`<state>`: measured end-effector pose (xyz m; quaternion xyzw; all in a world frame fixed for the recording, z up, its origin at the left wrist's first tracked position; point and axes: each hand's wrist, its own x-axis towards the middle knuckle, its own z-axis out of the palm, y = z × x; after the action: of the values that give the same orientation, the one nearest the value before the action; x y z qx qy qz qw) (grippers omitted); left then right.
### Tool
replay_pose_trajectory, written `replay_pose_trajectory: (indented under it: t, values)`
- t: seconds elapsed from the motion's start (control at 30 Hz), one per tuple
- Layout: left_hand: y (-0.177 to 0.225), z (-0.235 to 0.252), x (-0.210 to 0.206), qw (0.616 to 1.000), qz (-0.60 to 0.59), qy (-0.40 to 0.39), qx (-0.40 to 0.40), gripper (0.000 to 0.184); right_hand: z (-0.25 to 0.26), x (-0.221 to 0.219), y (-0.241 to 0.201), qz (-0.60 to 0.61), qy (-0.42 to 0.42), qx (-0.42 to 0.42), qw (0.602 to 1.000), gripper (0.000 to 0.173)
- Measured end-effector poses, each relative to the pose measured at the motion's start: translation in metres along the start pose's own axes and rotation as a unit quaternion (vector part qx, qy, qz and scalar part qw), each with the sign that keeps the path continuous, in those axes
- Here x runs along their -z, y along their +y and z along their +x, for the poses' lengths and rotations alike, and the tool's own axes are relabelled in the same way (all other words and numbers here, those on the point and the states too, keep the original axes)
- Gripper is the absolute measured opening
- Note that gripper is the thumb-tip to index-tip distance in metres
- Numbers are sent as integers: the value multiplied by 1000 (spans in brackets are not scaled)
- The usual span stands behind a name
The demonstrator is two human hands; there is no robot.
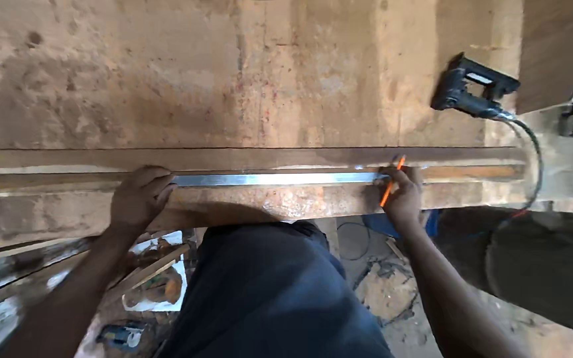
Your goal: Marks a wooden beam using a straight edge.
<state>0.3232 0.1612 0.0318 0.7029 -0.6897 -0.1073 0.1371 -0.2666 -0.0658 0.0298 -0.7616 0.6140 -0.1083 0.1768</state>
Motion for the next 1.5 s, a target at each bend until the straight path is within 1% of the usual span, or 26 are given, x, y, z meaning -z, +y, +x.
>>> replay_pose_trajectory:
  t: [0.07,0.17,0.23,0.3,0.37,0.43,0.53,0.6,0.67,0.87,0.97,1.03,1.1,1.17,1.23,1.27,1.3,1.37,1.43,1.5]
  values:
    - [3,8,9,999,5,-39,-5,34,2,0,-1,-1,7,6,1000,29]
    - [8,25,25,989,53,-140,2,27,3,1,-2,-4,2,0,1000,28]
    - [18,44,37,970,111,-217,8,23,4,-1,-1,-9,4,-1,1000,27]
    - [31,63,43,947,165,-276,-4,19,4,-3,1,-12,12,0,1000,27]
    - [37,75,42,927,202,-315,-24,17,4,-2,1,-12,13,-5,1000,26]
    - [38,84,38,916,223,-331,-35,17,5,-1,-1,-17,7,-9,1000,26]
    - [51,99,44,897,250,-364,-20,22,6,-2,-2,-26,7,-12,1000,25]
    - [53,105,43,892,267,-364,-22,21,7,-3,-1,-22,13,-12,1000,23]
    - [53,111,39,894,271,-355,-48,19,8,-1,-4,-22,5,-20,1000,23]
    - [50,128,25,884,270,-342,-167,31,13,0,-5,-31,-10,-33,999,22]
    - [49,133,23,877,271,-335,-212,50,15,-1,-5,-38,-13,-38,998,21]
    - [49,137,22,874,269,-331,-233,63,18,1,-6,-48,-27,-42,998,24]
    - [45,138,21,874,259,-313,-265,70,21,4,-7,-58,-41,-44,997,26]
    - [42,141,21,878,231,-286,-306,83,24,6,-9,-66,-51,-49,995,26]
    - [50,144,24,875,217,-283,-327,102,27,8,-12,-74,-59,-53,994,27]
    - [57,145,25,872,210,-288,-336,109,28,9,-13,-77,-63,-53,994,27]
    - [62,147,26,868,202,-291,-349,112,29,10,-14,-81,-68,-54,993,27]
    - [67,150,23,860,181,-290,-378,104,31,11,-16,-89,-79,-56,991,27]
    - [67,151,18,847,188,-294,-400,96,34,12,-16,-98,-85,-59,990,28]
    - [68,151,17,838,199,-293,-414,96,36,12,-16,-102,-94,-62,988,28]
